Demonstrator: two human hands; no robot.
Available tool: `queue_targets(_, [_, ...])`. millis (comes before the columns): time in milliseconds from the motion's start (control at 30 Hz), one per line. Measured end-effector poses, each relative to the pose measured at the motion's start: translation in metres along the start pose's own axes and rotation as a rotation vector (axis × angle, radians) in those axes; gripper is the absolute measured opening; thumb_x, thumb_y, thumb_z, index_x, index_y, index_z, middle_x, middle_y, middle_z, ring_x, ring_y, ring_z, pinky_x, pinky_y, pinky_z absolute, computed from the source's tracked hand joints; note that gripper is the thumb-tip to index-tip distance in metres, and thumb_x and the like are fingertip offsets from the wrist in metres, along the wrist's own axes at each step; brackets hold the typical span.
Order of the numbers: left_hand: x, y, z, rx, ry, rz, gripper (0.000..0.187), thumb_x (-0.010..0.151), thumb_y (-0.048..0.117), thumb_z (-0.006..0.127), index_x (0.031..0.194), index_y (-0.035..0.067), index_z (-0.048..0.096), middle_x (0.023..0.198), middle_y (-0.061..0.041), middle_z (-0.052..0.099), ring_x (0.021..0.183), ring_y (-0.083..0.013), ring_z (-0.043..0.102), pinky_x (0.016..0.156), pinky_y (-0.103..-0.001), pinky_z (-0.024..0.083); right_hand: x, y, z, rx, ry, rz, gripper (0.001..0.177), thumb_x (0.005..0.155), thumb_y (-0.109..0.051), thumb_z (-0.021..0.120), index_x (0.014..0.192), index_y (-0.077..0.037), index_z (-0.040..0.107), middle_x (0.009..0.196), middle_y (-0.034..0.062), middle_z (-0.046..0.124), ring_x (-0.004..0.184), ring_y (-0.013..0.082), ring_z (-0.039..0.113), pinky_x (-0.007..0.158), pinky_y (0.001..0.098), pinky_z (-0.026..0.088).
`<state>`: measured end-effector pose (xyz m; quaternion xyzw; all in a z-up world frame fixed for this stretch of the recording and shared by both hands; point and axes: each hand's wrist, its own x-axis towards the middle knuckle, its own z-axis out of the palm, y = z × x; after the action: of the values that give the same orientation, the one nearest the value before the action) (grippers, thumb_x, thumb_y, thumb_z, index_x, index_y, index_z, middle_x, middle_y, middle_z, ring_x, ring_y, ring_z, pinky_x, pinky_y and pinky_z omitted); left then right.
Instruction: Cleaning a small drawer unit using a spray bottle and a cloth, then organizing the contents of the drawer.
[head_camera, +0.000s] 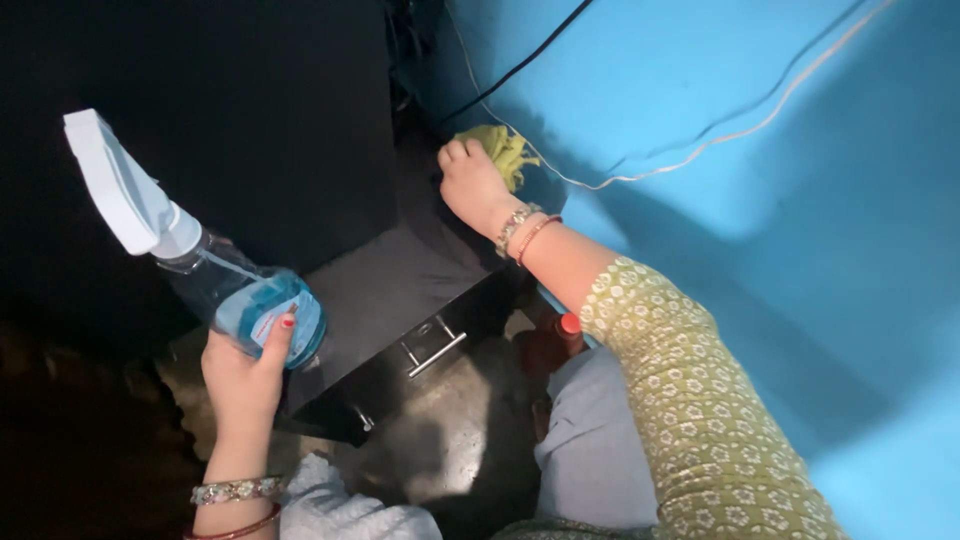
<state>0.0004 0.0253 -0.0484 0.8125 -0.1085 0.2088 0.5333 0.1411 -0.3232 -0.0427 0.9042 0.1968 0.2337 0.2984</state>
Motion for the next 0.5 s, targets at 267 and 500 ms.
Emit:
queue_targets(267, [0.002,0.003,-0.001,0.006,-0.004,-0.017,0.036,0.094,0.026,0.077,0.121,0.004,0.068,0.110,-0.010,0.075,0.101,-0.0195,0.071,0.094,-0.033,0.053,-0.073,0.000,-0.034,0.126,0.063,0.043,0.021,0.078,-0.023,0.062,0.084,-0.016,0.082,0.117,0.0113,0.067,0.111,0.0278,0.056,0.092,0.0395,0.043])
queue_targets(500, [0.005,-0.002,0.000,-0.017,-0.012,0.018,0.036,0.094,0.027,0.076,0.121,0.005,0.069,0.112,-0.011,0.075,0.103,-0.0214,0.072,0.094,-0.034,0.053,-0.104,0.024,-0.080,0.136,-0.393,-0.085,0.017,0.078,-0.023,0.067,0.084,-0.013,0.079,0.104,0.0080,0.068,0.104,0.0291,0.059,0.081,0.0421,0.048])
